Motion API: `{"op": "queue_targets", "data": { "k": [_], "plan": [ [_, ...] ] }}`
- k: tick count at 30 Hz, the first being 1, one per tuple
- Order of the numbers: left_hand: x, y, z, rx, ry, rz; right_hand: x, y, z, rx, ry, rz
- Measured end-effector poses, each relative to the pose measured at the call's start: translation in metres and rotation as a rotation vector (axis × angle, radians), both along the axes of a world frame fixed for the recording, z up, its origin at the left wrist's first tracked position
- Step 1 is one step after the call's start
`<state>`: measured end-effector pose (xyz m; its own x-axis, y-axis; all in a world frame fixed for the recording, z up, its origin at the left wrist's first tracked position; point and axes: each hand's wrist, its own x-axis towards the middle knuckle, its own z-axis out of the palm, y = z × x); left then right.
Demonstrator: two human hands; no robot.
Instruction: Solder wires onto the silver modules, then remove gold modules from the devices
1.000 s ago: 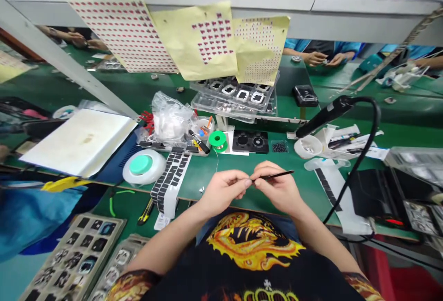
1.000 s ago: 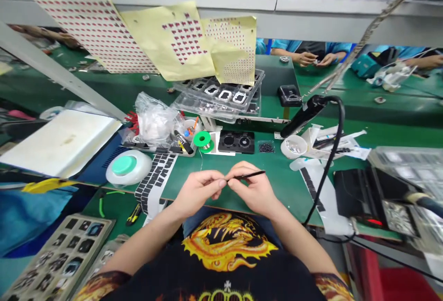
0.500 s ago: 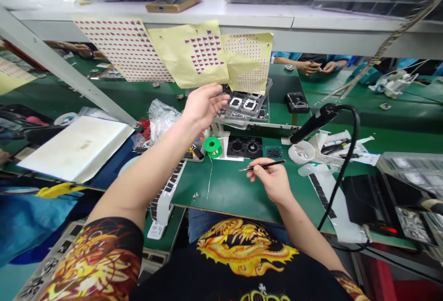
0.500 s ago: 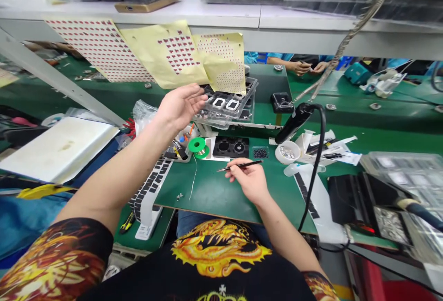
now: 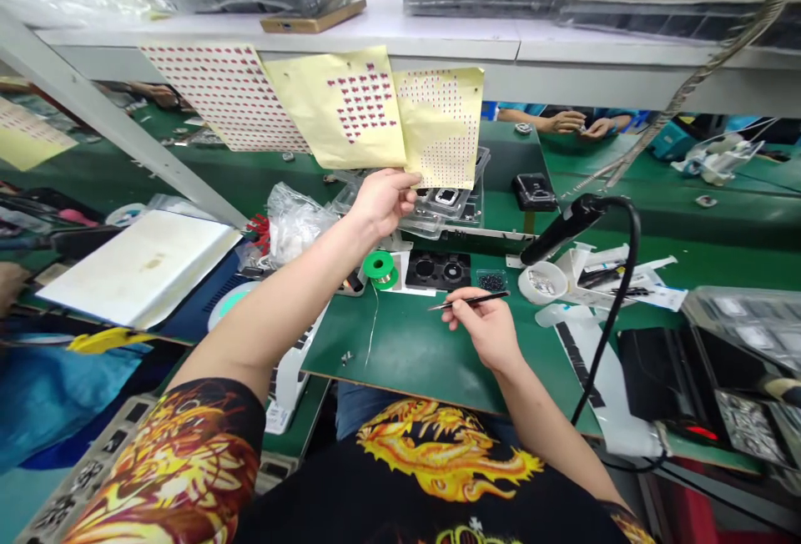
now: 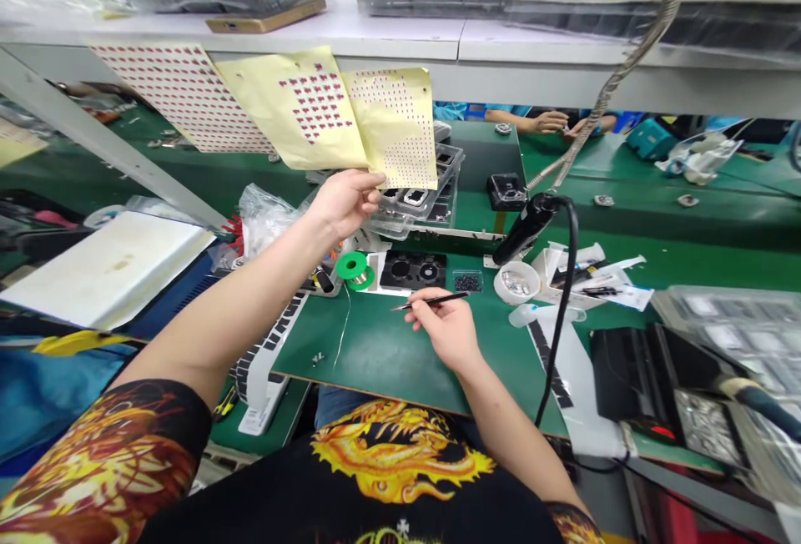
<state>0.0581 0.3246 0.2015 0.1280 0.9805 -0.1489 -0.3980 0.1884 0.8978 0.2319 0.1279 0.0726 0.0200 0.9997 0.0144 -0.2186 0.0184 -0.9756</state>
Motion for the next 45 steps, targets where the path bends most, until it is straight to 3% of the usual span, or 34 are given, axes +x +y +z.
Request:
{"op": "queue_targets", "data": {
  "k": [3, 8, 12, 16, 21, 45],
  "plan": [
    [-0.006, -0.006, -0.002, 0.034, 0.063, -0.005, -0.011, 0.011, 0.026, 0.082, -0.04, -0.098],
    [-0.013, -0.009, -0.008, 0.06, 0.089, -0.042, -0.027, 0.059, 0.083, 0.452, -0.233, -0.292],
    [-0.016, -0.012, -0.01, 0.074, 0.07, -0.078, -0.023, 0.107, 0.106, 0.685, -0.372, -0.349],
    [-0.017, -0.011, -0.011, 0.077, 0.055, -0.113, -0.018, 0.141, 0.111, 0.764, -0.446, -0.334],
    [-0.019, -0.008, -0.012, 0.083, 0.042, -0.134, -0.016, 0.16, 0.109, 0.78, -0.539, -0.283],
    [-0.021, -0.007, -0.012, 0.075, 0.063, -0.139, -0.008, 0.166, 0.119, 0.782, -0.655, -0.25]
  ]
}}
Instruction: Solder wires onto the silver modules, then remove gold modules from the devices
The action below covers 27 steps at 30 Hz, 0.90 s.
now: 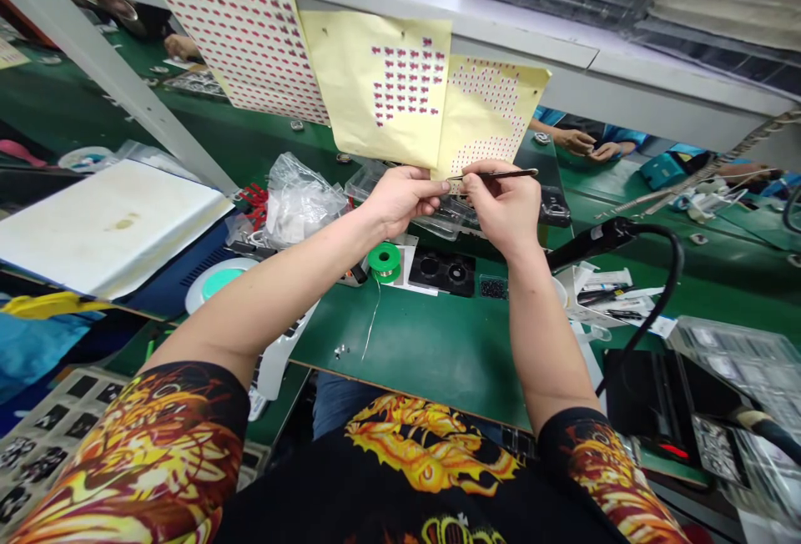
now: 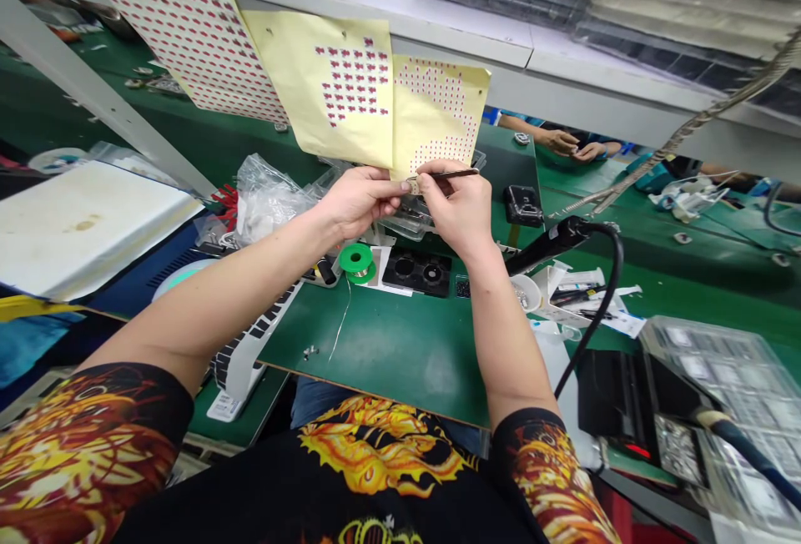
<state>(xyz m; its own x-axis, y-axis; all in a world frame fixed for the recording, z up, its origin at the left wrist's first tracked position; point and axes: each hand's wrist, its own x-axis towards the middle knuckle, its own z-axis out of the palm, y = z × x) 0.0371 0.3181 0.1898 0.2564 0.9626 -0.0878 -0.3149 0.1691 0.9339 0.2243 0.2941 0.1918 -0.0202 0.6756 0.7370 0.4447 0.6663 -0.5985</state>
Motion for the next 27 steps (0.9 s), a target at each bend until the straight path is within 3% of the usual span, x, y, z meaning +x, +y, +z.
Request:
{"op": "queue_targets", "data": {
  "k": [11, 27],
  "plan": [
    [0.0012, -0.0009, 0.001, 0.013, -0.005, 0.006, 0.0034, 0.0086, -0.0047, -0.066, 0.023, 0.016],
    [0.0017, 0.0002, 0.0009, 0.0, -0.011, 0.028, -0.0002, 0.0025, -0.0018, -0.013, 0.031, 0.006]
  ]
}}
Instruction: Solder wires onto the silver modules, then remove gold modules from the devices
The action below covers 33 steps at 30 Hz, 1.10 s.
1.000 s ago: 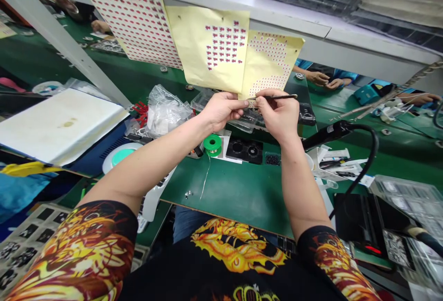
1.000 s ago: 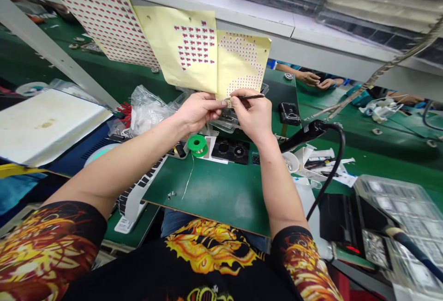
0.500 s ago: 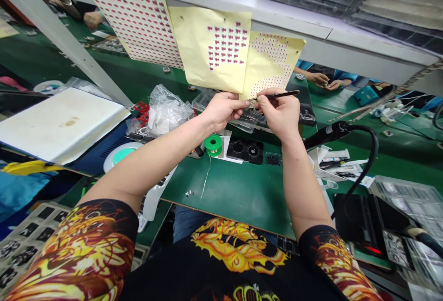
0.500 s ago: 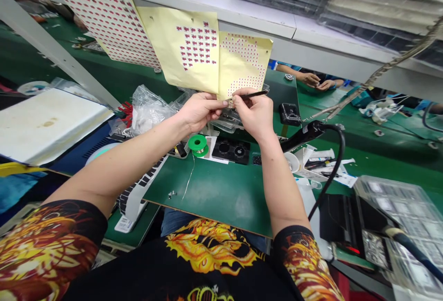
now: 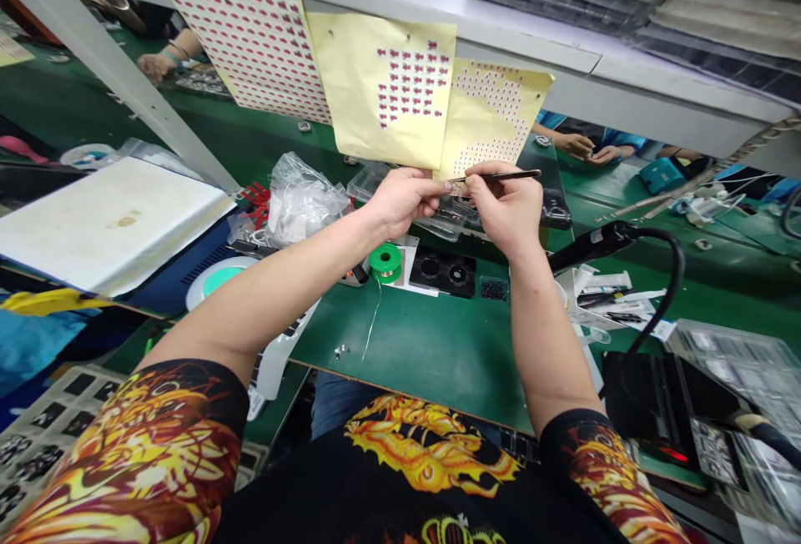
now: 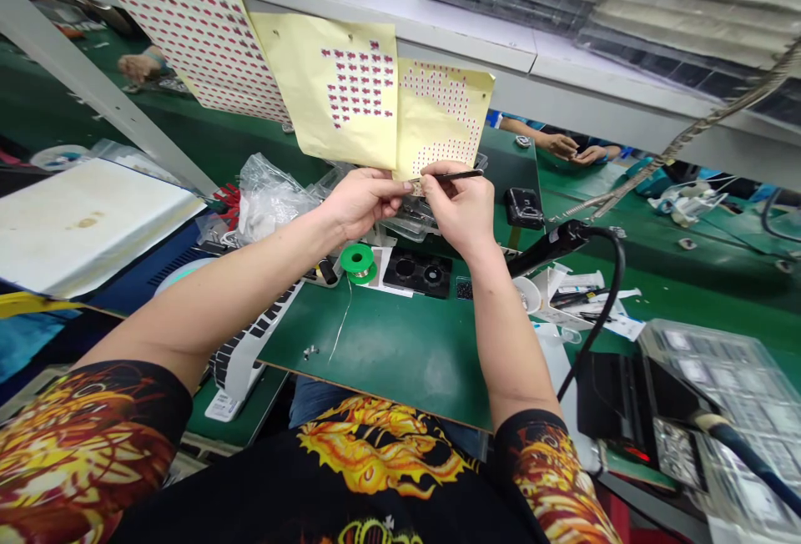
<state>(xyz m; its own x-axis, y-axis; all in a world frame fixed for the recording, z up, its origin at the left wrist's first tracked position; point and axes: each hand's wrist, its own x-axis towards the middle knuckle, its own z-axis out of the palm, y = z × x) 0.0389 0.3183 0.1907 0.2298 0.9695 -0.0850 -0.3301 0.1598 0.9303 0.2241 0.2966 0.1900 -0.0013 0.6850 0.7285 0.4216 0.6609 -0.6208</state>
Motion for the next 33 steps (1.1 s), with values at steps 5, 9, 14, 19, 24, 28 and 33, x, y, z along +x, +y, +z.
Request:
{"op": "queue_targets", "data": {
  "k": [5, 9, 14, 19, 24, 28, 33],
  "plan": [
    [0.0, 0.001, -0.001, 0.006, 0.003, -0.005, 0.0, 0.0, 0.0, 0.014, -0.006, -0.008],
    [0.0, 0.001, -0.001, 0.014, -0.002, -0.013, -0.001, 0.0, 0.001, 0.022, -0.007, -0.001],
    [0.0, -0.001, 0.0, -0.001, 0.001, -0.004, -0.001, 0.0, 0.0, 0.031, -0.033, -0.038],
    [-0.001, 0.0, -0.002, 0.012, 0.0, -0.013, -0.002, -0.001, -0.002, 0.058, -0.02, -0.045],
    [-0.003, -0.004, -0.003, 0.062, -0.006, -0.007, -0.006, -0.014, 0.0, 0.085, 0.105, -0.042],
    [-0.021, -0.036, -0.007, 0.029, -0.011, 0.112, -0.016, -0.051, -0.005, 0.053, 0.154, -0.066],
    [-0.073, -0.118, -0.027, -0.021, 0.187, 0.259, -0.027, -0.104, -0.036, -0.208, 0.155, 0.0]
  ]
}}
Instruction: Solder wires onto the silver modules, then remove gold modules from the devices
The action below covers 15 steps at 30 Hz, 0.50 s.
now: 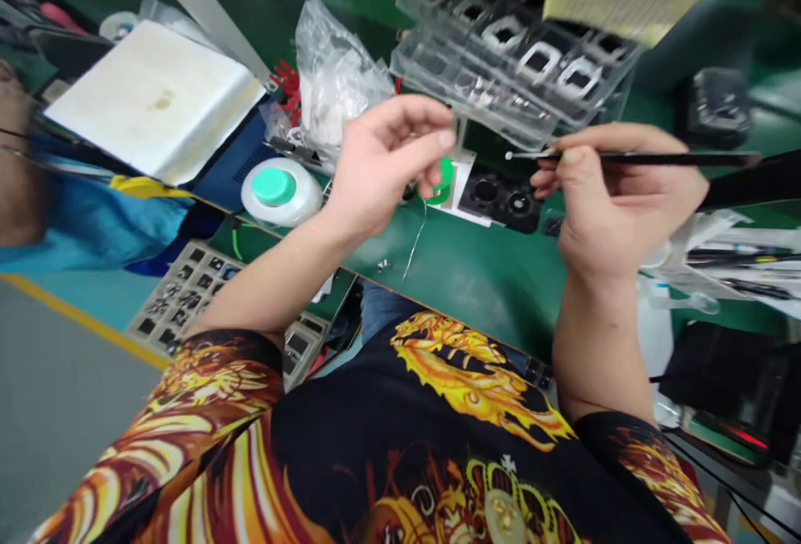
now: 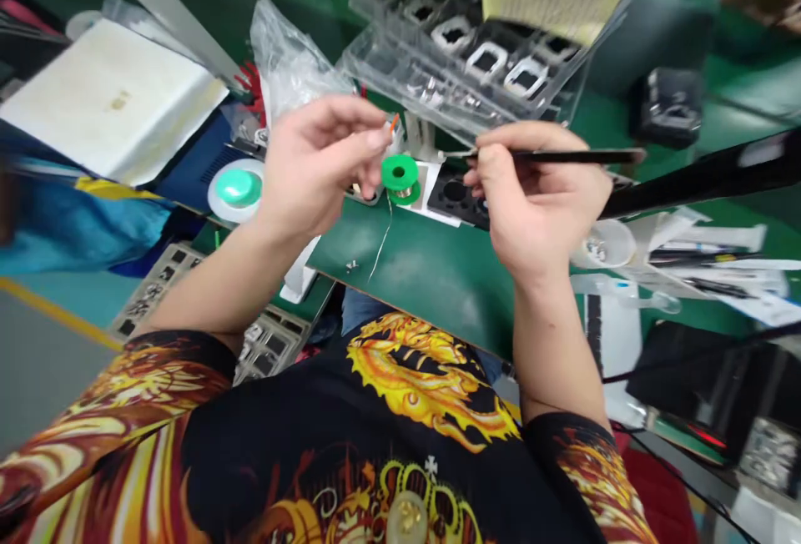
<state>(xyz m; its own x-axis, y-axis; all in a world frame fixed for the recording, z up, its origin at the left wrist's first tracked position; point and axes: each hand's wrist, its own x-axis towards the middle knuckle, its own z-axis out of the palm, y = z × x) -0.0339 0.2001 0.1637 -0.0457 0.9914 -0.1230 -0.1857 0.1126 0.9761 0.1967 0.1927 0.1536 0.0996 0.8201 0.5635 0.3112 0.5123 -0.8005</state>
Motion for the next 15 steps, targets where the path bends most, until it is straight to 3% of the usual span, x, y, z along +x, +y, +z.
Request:
{"op": "queue_targets", "data": {
  "k": [3, 8, 11, 15],
  "plan": [
    [-0.033, -0.053, -0.026, -0.007, 0.196, 0.09, -0.013, -0.026, -0.034, -0.187, 0.101, 0.116],
    [-0.075, -0.106, -0.095, 0.152, 0.682, 0.1, -0.049, -0.057, -0.089, -0.457, 0.175, 0.296],
    [-0.086, -0.126, -0.132, 0.242, 0.824, 0.082, -0.071, -0.064, -0.108, -0.538, 0.122, 0.368],
    [-0.087, -0.145, -0.157, 0.381, 0.95, 0.087, -0.094, -0.065, -0.124, -0.531, 0.049, 0.407]
  ]
}}
